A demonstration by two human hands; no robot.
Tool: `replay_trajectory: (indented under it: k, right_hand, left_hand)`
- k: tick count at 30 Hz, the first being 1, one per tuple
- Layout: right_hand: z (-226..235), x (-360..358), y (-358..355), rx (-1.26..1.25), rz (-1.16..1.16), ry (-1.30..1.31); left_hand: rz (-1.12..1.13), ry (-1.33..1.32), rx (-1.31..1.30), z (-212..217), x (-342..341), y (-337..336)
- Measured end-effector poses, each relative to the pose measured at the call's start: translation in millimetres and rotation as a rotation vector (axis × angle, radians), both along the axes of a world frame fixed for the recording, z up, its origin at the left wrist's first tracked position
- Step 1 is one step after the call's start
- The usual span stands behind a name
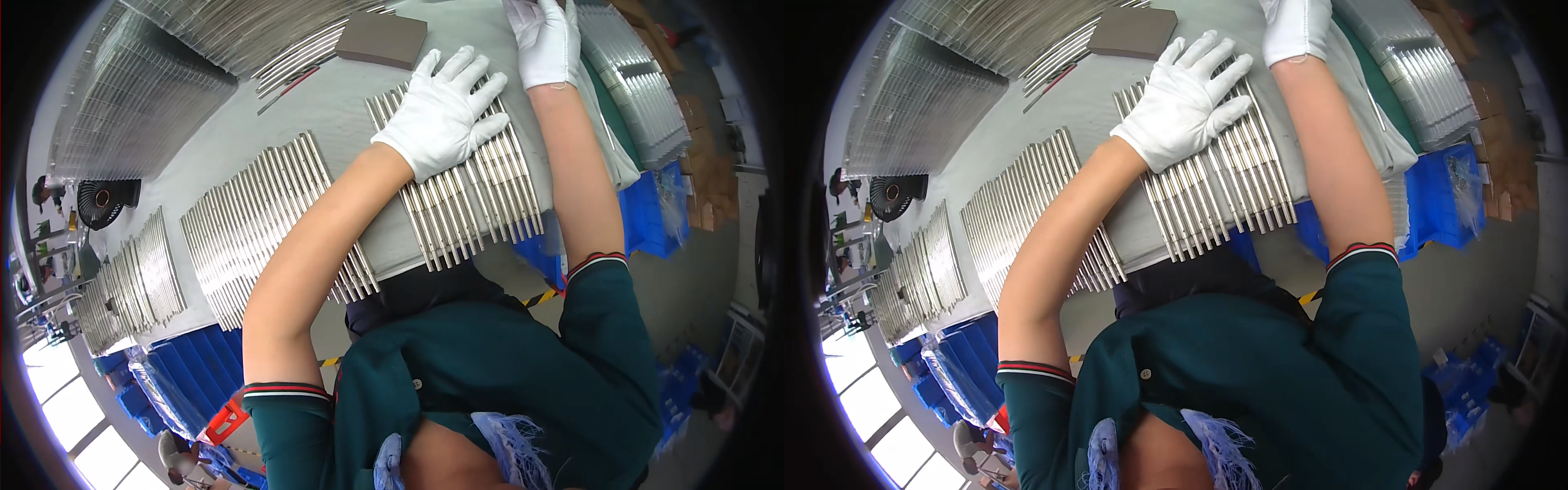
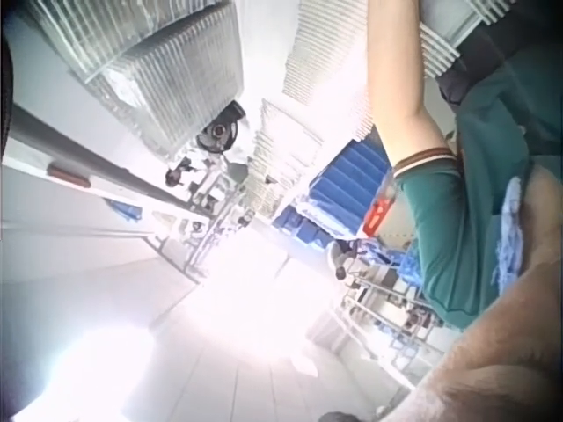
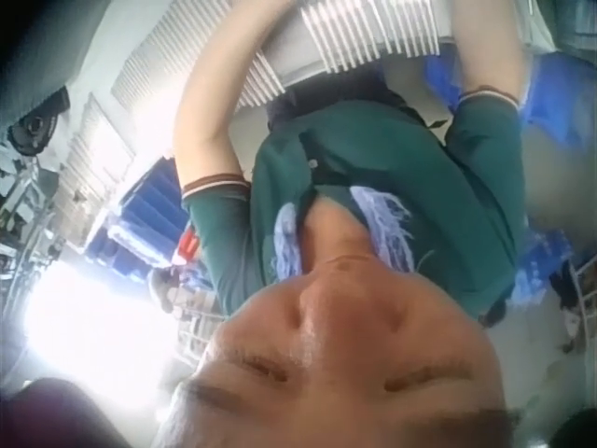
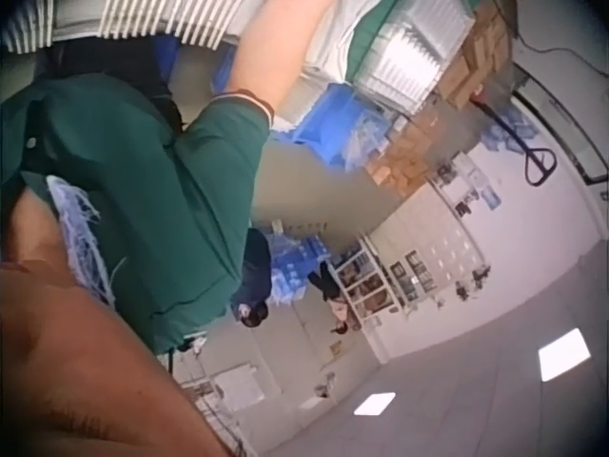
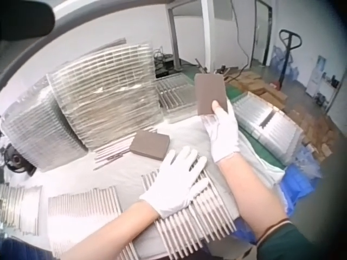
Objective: The recorder is seen inspecting and aligning numerous thin metallic rods on a workbench in a manufacturing setting.
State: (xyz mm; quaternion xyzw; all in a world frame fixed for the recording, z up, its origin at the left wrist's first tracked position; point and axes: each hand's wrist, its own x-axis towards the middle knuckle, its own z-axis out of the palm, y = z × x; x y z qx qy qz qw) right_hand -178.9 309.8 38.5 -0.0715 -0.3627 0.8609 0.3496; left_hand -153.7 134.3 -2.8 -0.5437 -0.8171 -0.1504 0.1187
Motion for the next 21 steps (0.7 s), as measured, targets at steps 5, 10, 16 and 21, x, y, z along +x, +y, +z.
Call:
replay_trajectory:
  k: [5,10,16,21]
  right_hand:
    - [3.4,3.2,0.3,-0.004,-0.039,-0.076]
    - [0.6,1.3,7.5,-0.029,-0.001,-0.003]
    - [-6.4,0.5,9.4,-0.011,-0.032,-0.016]
    - [-5.1,7.4,27.6,-0.154,0.128,0.149]
  left_hand:
    - [-0.023,0.013,-0.006,2.0,0.1,-13.7]
    - [0.043,0.027,-0.140,17.2,5.1,-66.2]
    - [0.045,-0.004,-0.078,20.9,12.9,-53.3]
    - [0.014,0.055,0.037,-1.3,14.0,28.0]
